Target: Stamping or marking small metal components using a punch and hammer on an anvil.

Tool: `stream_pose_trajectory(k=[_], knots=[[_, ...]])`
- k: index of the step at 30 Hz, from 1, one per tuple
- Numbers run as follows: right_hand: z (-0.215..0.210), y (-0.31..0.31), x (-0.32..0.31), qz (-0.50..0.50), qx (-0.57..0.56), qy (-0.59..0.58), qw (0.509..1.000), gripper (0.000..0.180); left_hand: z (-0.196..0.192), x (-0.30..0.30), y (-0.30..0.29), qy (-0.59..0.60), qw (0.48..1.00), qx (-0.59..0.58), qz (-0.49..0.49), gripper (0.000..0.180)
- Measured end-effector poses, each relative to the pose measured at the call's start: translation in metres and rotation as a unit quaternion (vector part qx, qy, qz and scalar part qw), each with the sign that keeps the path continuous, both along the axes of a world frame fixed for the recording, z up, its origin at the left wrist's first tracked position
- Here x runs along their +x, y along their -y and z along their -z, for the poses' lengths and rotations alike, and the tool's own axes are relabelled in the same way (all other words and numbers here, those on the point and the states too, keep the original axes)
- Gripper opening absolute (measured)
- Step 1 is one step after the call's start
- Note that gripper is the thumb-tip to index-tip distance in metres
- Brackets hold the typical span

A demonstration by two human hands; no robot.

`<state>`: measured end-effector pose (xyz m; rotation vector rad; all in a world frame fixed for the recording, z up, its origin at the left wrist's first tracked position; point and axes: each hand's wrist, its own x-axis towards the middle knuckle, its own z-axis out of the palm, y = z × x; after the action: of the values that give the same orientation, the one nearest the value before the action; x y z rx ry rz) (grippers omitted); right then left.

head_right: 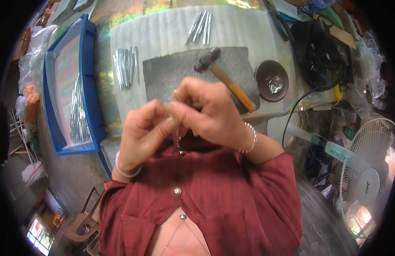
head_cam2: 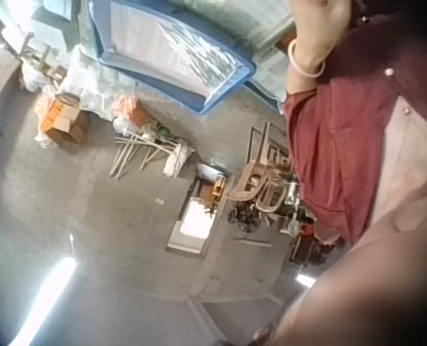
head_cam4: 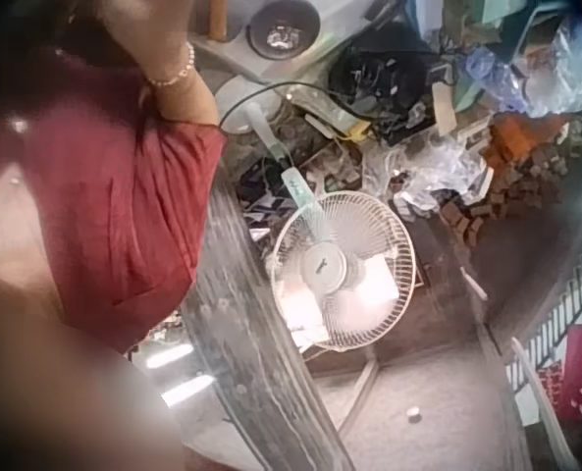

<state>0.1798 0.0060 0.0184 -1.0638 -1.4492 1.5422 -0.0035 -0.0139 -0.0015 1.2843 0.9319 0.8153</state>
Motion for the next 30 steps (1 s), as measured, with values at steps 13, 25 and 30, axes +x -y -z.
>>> stream_pose_trajectory(k=[13,25,30], knots=[[0.028,-0.009,-0.001,0.033,-0.260,-0.217,0.940,0.016,-0.020,0.001,-0.023,0.070,0.966,-0.235,0.081,0.026],[0.031,0.003,-0.003,0.082,-0.206,-0.232,0.947,0.015,-0.022,0.002,-0.028,0.043,0.964,-0.229,0.126,0.024],[0.037,0.000,-0.001,0.095,-0.233,-0.243,0.937,0.015,-0.018,0.006,-0.032,0.034,0.963,-0.240,0.119,0.023]])
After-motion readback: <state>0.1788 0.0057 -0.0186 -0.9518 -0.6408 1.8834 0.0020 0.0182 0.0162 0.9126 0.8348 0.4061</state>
